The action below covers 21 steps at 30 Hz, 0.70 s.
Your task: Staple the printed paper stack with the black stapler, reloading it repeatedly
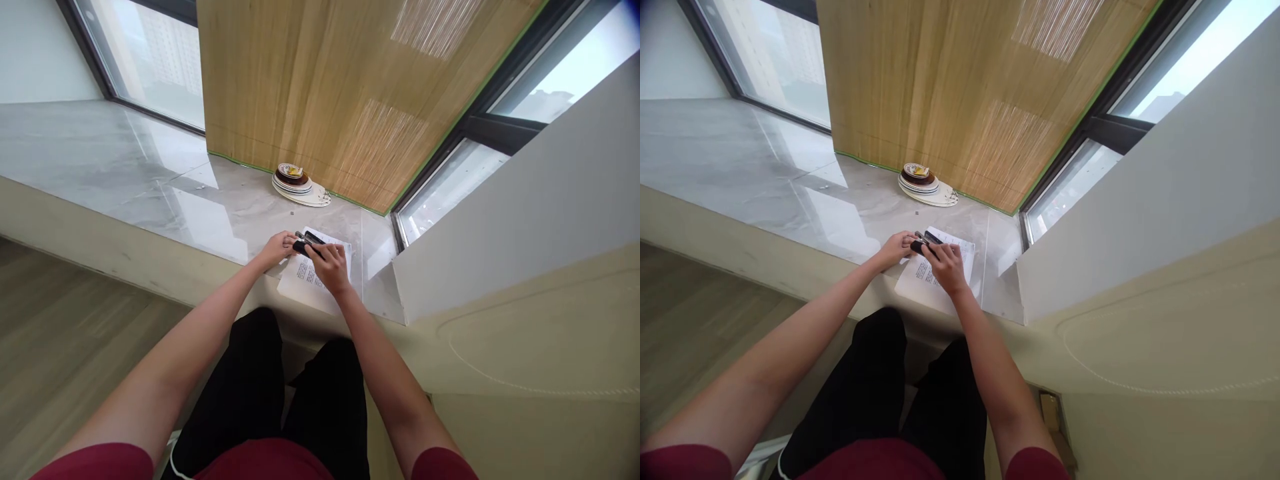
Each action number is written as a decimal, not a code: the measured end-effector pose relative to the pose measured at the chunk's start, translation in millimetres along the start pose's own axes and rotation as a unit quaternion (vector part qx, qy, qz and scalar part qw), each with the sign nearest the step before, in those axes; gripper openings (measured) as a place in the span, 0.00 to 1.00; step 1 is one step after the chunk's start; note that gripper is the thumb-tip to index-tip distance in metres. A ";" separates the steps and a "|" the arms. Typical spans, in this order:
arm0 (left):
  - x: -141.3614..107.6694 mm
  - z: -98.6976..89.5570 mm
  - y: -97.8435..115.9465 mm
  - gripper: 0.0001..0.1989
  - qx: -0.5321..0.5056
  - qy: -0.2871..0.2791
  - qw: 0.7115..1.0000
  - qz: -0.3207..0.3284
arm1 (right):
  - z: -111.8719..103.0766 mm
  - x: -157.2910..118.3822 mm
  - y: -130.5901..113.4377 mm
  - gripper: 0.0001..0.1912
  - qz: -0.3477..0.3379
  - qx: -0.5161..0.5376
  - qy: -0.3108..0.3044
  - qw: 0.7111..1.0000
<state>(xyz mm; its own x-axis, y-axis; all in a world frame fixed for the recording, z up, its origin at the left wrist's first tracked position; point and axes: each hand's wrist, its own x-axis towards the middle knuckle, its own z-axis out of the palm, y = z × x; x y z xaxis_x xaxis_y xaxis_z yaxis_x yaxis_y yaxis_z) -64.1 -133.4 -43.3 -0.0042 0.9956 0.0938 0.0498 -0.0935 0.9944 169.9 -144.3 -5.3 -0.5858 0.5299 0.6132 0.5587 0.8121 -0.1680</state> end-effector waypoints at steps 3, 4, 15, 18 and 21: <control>-1.6 -1.3 3.5 0.15 -0.001 -0.002 1.000 0.002 | 7.7 -0.5 -2.6 0.22 -0.031 -0.001 -0.030 0.999; -1.8 -1.3 4.4 0.14 -0.002 -0.003 1.000 0.004 | 9.1 -0.8 -2.4 0.22 -0.035 -0.002 -0.034 0.999; -1.1 -0.6 4.6 0.10 -0.022 -0.013 1.000 0.009 | 3.1 5.8 -2.8 0.24 -0.025 -0.011 -0.050 0.998; -1.2 -1.7 3.7 0.09 -0.010 -0.011 1.000 0.012 | 1.7 9.1 -3.6 0.23 -0.020 0.005 -0.053 0.998; 0.3 -0.7 1.4 0.11 -0.009 -0.018 1.000 0.008 | 0.0 4.7 -4.6 0.19 0.040 0.027 0.008 0.999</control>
<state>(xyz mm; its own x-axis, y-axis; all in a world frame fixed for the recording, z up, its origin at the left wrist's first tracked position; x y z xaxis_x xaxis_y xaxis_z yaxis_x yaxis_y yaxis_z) -64.7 -133.3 -41.9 0.0321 0.9936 0.1086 0.0313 -0.1096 0.9935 164.5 -145.6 -1.7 -0.5305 0.5907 0.6080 0.5710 0.7791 -0.2588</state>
